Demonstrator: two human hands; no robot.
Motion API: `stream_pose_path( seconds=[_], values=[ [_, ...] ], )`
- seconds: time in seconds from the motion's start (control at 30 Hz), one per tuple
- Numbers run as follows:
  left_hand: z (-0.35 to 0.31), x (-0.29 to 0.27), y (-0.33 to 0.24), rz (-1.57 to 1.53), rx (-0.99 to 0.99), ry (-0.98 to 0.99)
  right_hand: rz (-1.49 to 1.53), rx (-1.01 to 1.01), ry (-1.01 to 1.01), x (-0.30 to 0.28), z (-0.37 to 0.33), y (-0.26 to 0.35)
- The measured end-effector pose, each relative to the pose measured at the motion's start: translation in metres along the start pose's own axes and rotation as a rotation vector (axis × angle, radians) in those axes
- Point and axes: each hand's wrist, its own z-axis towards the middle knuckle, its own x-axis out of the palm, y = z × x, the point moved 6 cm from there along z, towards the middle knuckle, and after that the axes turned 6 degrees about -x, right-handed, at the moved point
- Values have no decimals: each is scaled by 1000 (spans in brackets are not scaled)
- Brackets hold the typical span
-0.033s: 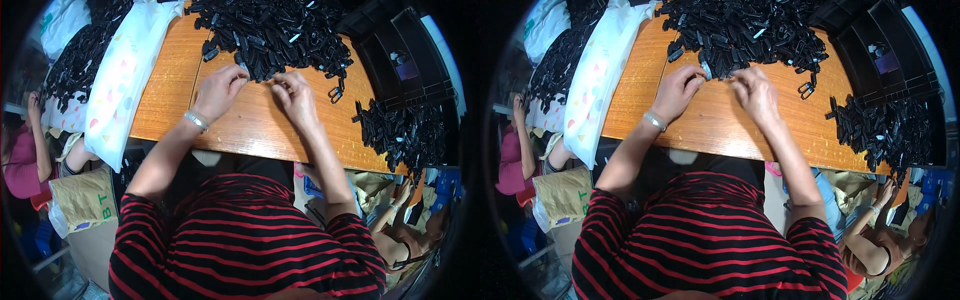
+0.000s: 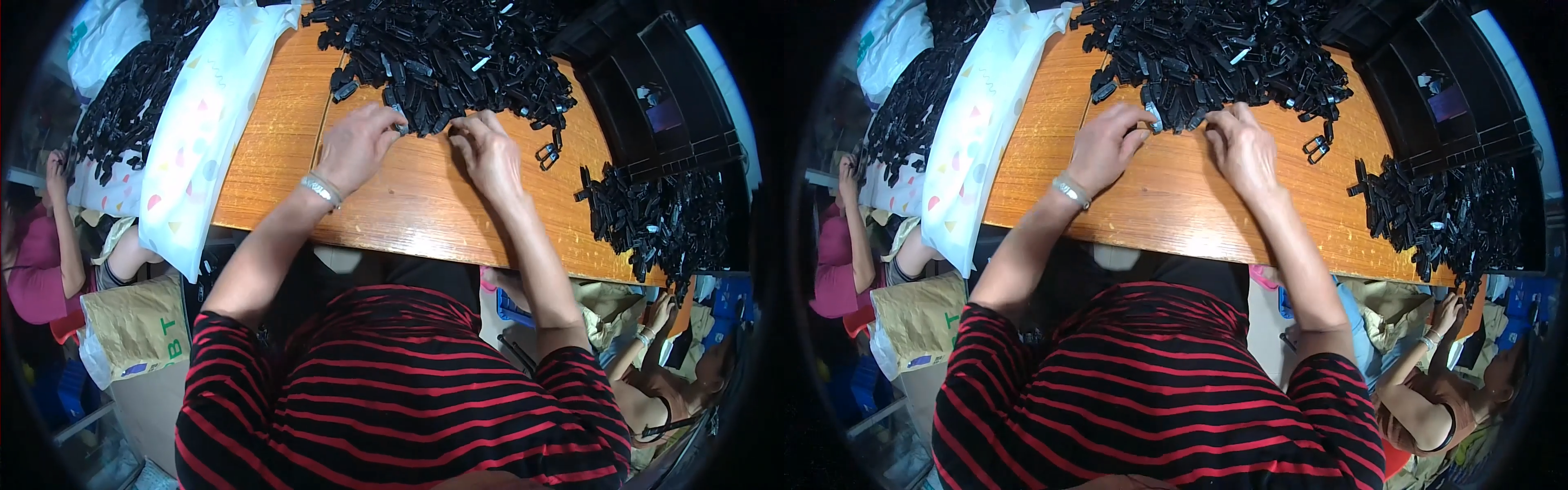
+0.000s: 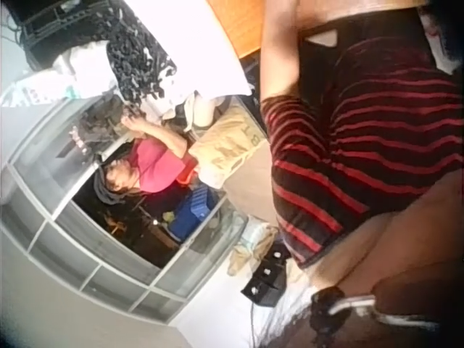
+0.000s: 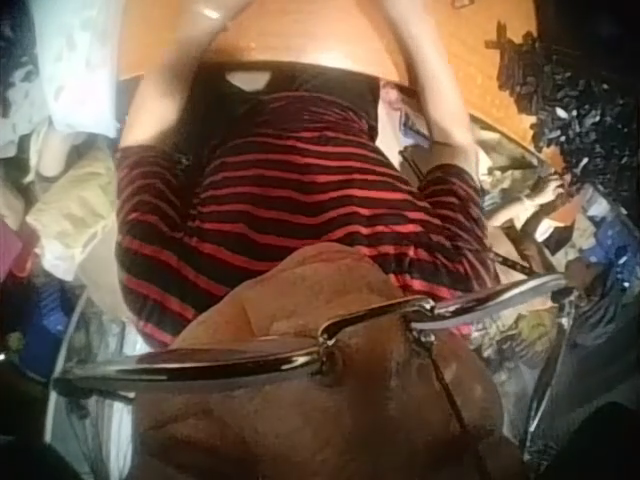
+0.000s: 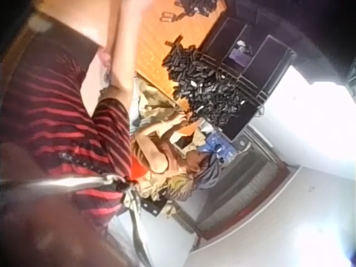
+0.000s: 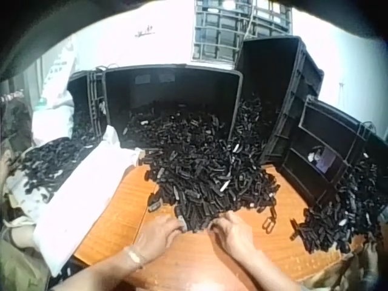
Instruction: Assemble small black plastic components by snapping pieces together on a workshop table.
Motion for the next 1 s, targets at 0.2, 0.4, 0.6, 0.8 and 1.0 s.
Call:
stream_pose_path(
  seconds=[0.2, 0.4, 0.6, 0.8, 1.0],
  values=[
    [22, 11, 7, 275, 141, 66, -286, -156, 142, 12, 12, -24],
    [13, 4, 11, 176, 108, 103, -237, -225, 258, 14, 4, 10],
    [1, 10, 24, -17, -137, 151, -88, -194, 283, 30, -6, 21],
    [-7, 8, 31, -109, -193, 95, 72, -108, 235, 27, -5, 21],
    [-18, 16, 44, -793, -629, 224, 158, -6, 224, 30, -8, 15]
  ],
)
